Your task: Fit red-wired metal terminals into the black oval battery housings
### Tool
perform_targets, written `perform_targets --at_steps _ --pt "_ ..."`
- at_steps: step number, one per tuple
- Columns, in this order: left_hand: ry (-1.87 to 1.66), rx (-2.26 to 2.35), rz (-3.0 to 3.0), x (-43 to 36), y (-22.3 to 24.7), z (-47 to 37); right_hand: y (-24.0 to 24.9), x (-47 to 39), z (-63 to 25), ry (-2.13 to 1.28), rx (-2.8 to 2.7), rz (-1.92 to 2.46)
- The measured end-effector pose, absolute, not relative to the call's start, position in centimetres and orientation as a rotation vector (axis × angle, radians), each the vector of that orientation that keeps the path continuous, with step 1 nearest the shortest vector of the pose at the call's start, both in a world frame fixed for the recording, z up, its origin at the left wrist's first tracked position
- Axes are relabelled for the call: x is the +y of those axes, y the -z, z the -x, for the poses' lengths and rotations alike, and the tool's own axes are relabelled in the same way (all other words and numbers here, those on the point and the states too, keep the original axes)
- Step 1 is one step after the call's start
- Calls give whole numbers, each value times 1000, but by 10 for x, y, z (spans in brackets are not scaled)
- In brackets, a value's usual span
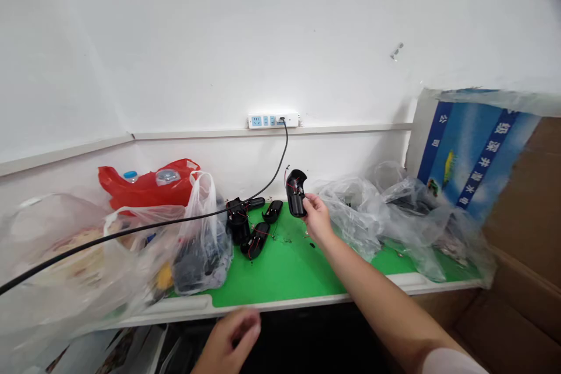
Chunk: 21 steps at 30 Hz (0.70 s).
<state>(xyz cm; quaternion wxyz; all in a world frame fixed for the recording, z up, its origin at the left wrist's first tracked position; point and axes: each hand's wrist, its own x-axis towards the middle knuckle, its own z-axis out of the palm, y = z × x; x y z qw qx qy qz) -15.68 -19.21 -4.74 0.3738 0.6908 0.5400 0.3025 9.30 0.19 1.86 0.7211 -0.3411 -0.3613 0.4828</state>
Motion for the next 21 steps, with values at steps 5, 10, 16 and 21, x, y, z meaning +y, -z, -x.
perform_targets --at_steps 5,10,16,21 --pt "-1422 900 -1328 -78 -22 53 -15 -7 -88 -994 -885 784" --pt "-1462 640 -881 -2 -36 -6 -6 1 -101 -772 -1143 858" --pt "-1450 660 -929 18 -6 -2 13 17 -124 -723 -1209 989" --pt "-1458 877 -1446 17 9 3 -22 11 -130 -362 -1436 914"
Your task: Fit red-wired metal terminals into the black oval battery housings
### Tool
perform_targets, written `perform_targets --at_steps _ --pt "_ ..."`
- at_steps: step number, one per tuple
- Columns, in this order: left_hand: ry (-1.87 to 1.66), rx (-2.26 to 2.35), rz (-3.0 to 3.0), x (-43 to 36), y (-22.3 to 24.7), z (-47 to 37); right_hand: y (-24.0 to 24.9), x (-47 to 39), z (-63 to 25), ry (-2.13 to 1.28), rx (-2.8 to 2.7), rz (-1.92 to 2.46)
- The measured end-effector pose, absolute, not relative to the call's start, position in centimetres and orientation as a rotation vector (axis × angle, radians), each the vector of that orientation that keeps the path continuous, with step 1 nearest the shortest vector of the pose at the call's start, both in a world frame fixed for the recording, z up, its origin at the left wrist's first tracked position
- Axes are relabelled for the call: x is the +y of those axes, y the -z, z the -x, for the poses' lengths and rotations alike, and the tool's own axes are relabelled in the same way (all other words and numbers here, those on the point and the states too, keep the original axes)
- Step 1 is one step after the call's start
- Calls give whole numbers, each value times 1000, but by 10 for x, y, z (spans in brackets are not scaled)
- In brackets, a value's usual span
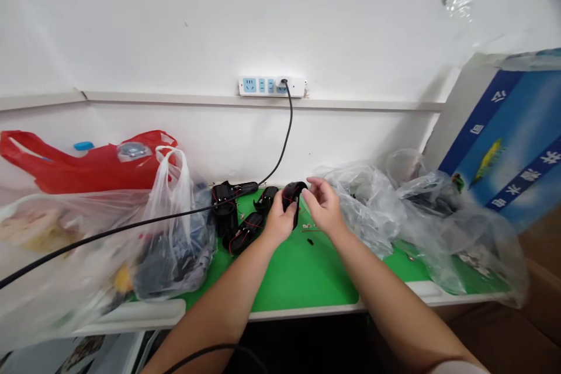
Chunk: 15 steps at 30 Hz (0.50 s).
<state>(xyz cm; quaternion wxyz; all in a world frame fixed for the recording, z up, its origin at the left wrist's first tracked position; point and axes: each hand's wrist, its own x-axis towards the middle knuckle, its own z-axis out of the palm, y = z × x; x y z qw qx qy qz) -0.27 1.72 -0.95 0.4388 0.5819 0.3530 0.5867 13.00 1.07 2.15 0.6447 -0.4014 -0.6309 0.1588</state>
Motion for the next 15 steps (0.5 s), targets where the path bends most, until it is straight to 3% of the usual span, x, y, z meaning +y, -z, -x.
perform_targets --at_steps 4,15 --pt "-1394 922 -1666 13 7 2 -45 5 -128 -345 -1685 868" --pt "-1332 1093 -1616 17 11 0 -23 6 -129 -753 -1239 823"
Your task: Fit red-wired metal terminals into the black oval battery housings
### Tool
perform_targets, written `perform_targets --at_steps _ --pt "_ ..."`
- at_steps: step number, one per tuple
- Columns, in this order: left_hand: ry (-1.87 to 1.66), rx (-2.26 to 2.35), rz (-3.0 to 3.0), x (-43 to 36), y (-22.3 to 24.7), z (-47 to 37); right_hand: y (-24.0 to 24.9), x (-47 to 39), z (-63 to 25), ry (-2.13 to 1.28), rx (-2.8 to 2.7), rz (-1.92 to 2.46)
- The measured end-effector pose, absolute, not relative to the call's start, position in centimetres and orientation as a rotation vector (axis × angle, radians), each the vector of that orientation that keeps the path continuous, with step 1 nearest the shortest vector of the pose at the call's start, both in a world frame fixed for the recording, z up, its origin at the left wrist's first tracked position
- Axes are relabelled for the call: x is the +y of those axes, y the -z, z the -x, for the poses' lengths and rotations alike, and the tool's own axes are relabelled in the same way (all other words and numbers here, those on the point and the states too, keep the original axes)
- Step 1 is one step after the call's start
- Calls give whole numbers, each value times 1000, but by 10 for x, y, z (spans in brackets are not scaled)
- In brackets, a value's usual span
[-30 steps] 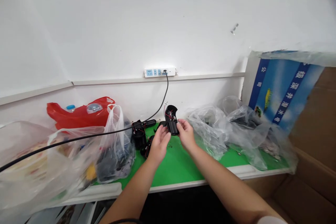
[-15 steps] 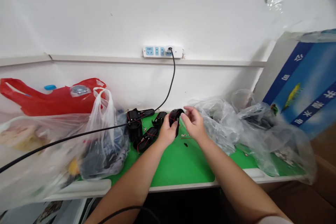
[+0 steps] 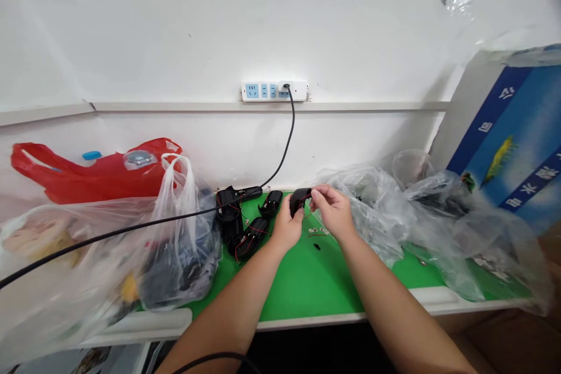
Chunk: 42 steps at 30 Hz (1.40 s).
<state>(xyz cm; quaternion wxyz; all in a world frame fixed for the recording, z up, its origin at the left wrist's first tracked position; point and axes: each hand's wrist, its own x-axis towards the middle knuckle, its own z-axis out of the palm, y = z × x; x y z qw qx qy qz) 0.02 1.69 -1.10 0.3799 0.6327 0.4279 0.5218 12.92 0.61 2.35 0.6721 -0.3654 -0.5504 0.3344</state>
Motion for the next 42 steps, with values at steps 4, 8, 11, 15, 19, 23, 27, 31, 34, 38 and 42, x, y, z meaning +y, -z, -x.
perform_targets --at_steps 4,8,11,15,19,23,27,31,34,38,42 --pt "-1315 1025 -1492 21 18 -4 -21 7 -140 -944 -1204 774" --pt "-1253 1074 -1549 20 19 -4 -18 10 -145 -1046 -1161 749" --pt "-1246 1070 -1536 20 18 -3 -17 13 -146 -1087 -1116 728" --pt "-1215 993 -1300 22 18 -5 -15 15 -145 -1082 -1112 712" --pt "-1199 969 -1076 19 12 -5 -14 18 -145 -1016 -1113 738" --pt "-1131 917 -1014 12 3 -6 -14 22 -147 -957 -940 776" --pt "-1077 832 -979 8 1 -7 -13 27 -153 -959 -793 804" --pt "-1090 790 -920 9 3 -8 -10 31 -156 -961 -719 804" --pt "-1130 783 -885 10 5 -8 -9 29 -156 -952 -810 764" --pt "-1177 799 -828 11 6 -9 -14 20 -153 -918 -1020 707" --pt "-1221 809 -759 15 7 -7 -15 10 -149 -787 -1207 771"
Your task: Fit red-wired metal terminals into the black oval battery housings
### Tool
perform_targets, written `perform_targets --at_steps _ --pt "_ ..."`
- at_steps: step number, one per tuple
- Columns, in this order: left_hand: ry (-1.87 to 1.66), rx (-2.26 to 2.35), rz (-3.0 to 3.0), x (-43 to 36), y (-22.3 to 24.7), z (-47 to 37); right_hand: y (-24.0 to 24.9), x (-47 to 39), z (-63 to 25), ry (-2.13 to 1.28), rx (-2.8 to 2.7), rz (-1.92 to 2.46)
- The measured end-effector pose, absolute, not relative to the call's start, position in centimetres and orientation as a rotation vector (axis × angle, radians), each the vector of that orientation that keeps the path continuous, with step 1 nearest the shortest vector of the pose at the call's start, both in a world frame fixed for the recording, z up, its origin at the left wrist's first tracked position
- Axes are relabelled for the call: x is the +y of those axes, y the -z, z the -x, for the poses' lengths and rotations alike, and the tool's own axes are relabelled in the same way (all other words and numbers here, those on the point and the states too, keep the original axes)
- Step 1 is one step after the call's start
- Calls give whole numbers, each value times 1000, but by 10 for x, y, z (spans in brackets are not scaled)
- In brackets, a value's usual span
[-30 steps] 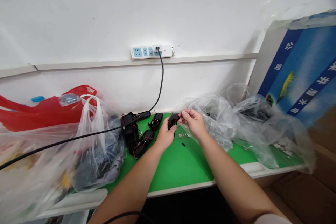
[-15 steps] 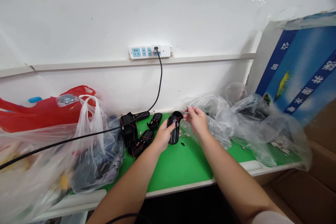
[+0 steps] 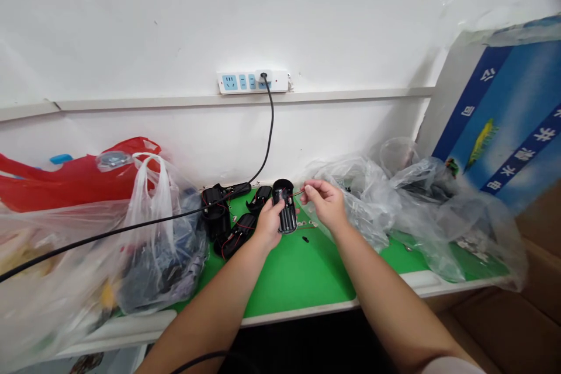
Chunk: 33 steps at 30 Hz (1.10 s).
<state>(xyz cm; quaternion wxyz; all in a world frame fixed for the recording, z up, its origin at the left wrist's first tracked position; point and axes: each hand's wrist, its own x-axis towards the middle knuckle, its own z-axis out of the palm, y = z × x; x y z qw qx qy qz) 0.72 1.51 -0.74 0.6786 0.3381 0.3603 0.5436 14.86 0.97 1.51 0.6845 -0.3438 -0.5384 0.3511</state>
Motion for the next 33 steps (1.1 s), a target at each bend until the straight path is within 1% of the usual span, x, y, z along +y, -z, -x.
perform_targets --at_steps 7,10,15,21,28,30,33 --pt "-1349 783 -698 22 7 -4 -6 5 -146 -258 -1472 828" --pt "-1384 774 -686 22 5 -4 -11 2 -145 -156 -1565 761" --pt "-1409 772 -630 21 -1 -2 -13 -3 -145 -161 -1731 695" --pt "-1298 683 -534 22 -10 6 -10 -2 -147 -146 -1871 551" --pt "-1403 726 -582 23 -10 9 -12 -4 -143 -225 -1975 545" --pt "-1434 745 -592 23 -11 10 -14 -7 -141 -268 -2052 566" --pt "-1451 785 -601 22 -13 11 -23 -10 -145 -424 -2114 539"
